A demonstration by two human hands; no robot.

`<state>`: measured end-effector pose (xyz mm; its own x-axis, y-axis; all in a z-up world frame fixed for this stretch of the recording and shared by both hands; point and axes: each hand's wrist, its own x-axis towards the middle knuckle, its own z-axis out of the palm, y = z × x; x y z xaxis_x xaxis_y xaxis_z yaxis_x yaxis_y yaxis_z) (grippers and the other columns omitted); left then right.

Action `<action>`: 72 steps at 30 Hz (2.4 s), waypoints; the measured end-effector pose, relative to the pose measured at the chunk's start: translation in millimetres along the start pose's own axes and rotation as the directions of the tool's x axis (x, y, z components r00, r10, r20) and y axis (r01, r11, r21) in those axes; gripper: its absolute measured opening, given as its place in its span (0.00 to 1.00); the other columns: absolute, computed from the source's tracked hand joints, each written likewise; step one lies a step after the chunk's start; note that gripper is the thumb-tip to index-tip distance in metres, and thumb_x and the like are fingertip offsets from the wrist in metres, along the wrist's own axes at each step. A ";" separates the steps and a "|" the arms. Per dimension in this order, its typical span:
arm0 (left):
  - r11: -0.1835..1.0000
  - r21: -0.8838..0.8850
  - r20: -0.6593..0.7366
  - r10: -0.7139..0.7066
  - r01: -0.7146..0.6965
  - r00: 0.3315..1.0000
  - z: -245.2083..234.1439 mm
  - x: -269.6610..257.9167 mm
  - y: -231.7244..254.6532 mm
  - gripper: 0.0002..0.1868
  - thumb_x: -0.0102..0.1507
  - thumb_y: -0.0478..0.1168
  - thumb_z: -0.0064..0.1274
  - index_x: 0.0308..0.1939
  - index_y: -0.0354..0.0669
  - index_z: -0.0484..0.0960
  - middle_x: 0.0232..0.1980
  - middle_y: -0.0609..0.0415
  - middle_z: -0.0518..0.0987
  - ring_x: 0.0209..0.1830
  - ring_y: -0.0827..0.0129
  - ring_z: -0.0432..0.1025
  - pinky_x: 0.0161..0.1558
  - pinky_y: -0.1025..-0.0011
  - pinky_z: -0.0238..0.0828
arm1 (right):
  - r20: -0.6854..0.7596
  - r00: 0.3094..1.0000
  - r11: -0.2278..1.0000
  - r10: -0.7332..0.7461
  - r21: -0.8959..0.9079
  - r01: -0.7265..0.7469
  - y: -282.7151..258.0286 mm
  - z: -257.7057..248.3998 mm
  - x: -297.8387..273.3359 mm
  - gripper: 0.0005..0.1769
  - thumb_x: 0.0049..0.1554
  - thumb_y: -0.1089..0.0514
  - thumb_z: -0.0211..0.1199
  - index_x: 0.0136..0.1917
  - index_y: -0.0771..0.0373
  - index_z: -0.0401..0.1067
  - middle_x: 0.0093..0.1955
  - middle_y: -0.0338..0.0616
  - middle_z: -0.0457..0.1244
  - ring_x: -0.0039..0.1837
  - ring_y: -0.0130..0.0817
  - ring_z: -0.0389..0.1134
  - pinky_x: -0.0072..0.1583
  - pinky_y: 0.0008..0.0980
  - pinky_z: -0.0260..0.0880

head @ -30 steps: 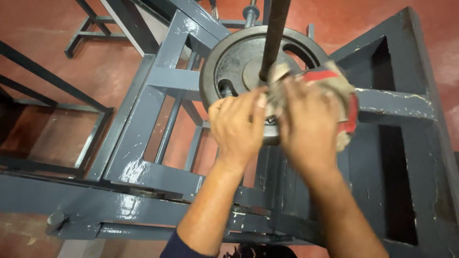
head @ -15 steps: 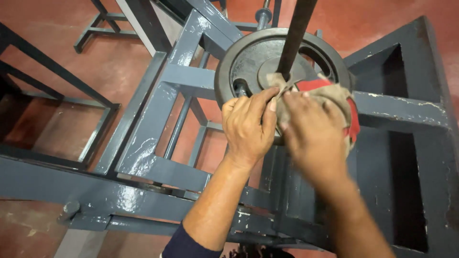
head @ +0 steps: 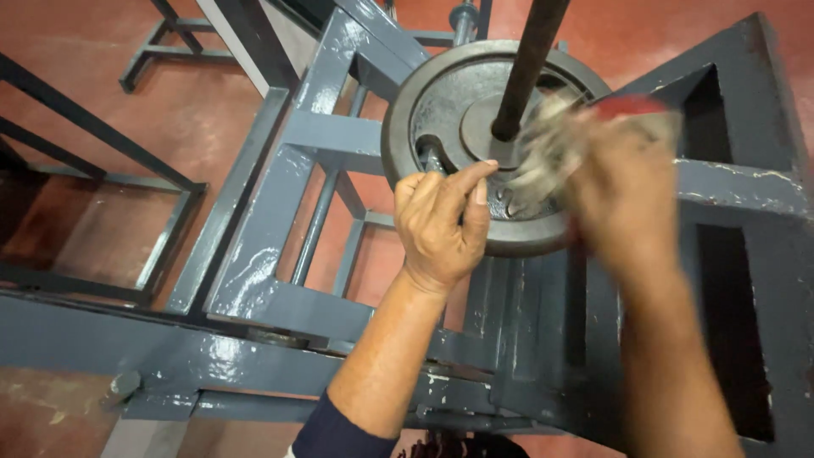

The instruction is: Cleaning various parts of a gym machine and weight plates using a cloth.

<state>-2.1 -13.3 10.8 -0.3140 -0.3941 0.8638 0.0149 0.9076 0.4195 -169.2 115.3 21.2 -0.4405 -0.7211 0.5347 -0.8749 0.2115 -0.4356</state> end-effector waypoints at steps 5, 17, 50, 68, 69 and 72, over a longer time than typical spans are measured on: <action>0.999 -0.045 0.005 -0.002 0.002 1.000 -0.9 -1.5 -35.4 0.05 0.69 0.37 0.54 0.46 0.47 0.84 0.32 0.58 0.75 0.32 0.63 0.69 0.45 0.65 0.64 | -0.056 0.995 0.976 -0.077 -0.209 0.063 -24.1 5.6 -7.4 0.26 0.66 0.56 0.63 0.75 0.63 0.67 0.71 0.57 0.64 0.73 0.57 0.62 0.73 0.52 0.56; 0.963 0.239 0.073 -0.149 0.127 0.986 0.9 9.7 4.5 0.16 0.69 0.44 0.53 0.61 0.50 0.79 0.40 0.60 0.81 0.44 0.65 0.73 0.56 0.63 0.61 | -0.108 0.991 0.987 -0.079 -0.151 0.062 -21.2 5.3 2.3 0.24 0.64 0.59 0.61 0.72 0.68 0.68 0.71 0.61 0.63 0.71 0.61 0.62 0.68 0.52 0.56; 0.986 0.030 0.007 -0.162 0.162 0.987 -4.2 6.5 -7.5 0.13 0.72 0.37 0.47 0.57 0.44 0.82 0.32 0.57 0.76 0.33 0.65 0.69 0.52 0.65 0.63 | 0.064 0.997 0.940 -0.052 -0.334 0.071 -59.5 -19.5 -15.2 0.30 0.54 0.60 0.66 0.71 0.49 0.75 0.66 0.40 0.65 0.67 0.52 0.61 0.62 0.53 0.60; 0.993 -0.005 -0.073 -0.121 0.121 0.990 -2.7 -3.0 -11.3 0.14 0.75 0.40 0.44 0.61 0.46 0.79 0.39 0.56 0.79 0.36 0.64 0.71 0.51 0.65 0.64 | 0.017 0.965 0.901 -0.262 -0.355 0.251 -77.6 35.7 23.0 0.17 0.60 0.52 0.66 0.62 0.52 0.77 0.63 0.41 0.66 0.66 0.50 0.63 0.63 0.51 0.62; 0.993 -0.004 -0.069 -0.120 0.120 0.990 -3.0 -2.9 -11.3 0.13 0.75 0.40 0.44 0.61 0.46 0.79 0.40 0.56 0.79 0.36 0.64 0.72 0.51 0.65 0.65 | 0.014 0.966 0.913 -0.259 -0.322 0.249 -78.3 37.1 24.8 0.16 0.60 0.54 0.67 0.61 0.53 0.77 0.63 0.40 0.67 0.65 0.50 0.64 0.63 0.51 0.62; 0.995 -0.004 -0.047 -0.100 0.100 0.994 -7.9 -4.2 -12.3 0.14 0.74 0.39 0.43 0.61 0.45 0.79 0.41 0.55 0.79 0.38 0.62 0.72 0.51 0.65 0.64 | 0.052 0.964 0.940 -0.261 -0.216 0.266 -90.7 5.4 15.3 0.19 0.57 0.58 0.67 0.62 0.55 0.77 0.63 0.42 0.67 0.63 0.53 0.64 0.62 0.52 0.62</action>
<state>6.5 -23.9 4.2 -0.2689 -0.4896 0.8294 -0.0132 0.8630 0.5051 -95.5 81.6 64.9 -0.1862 -0.7845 0.5915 -0.9825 0.1496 -0.1109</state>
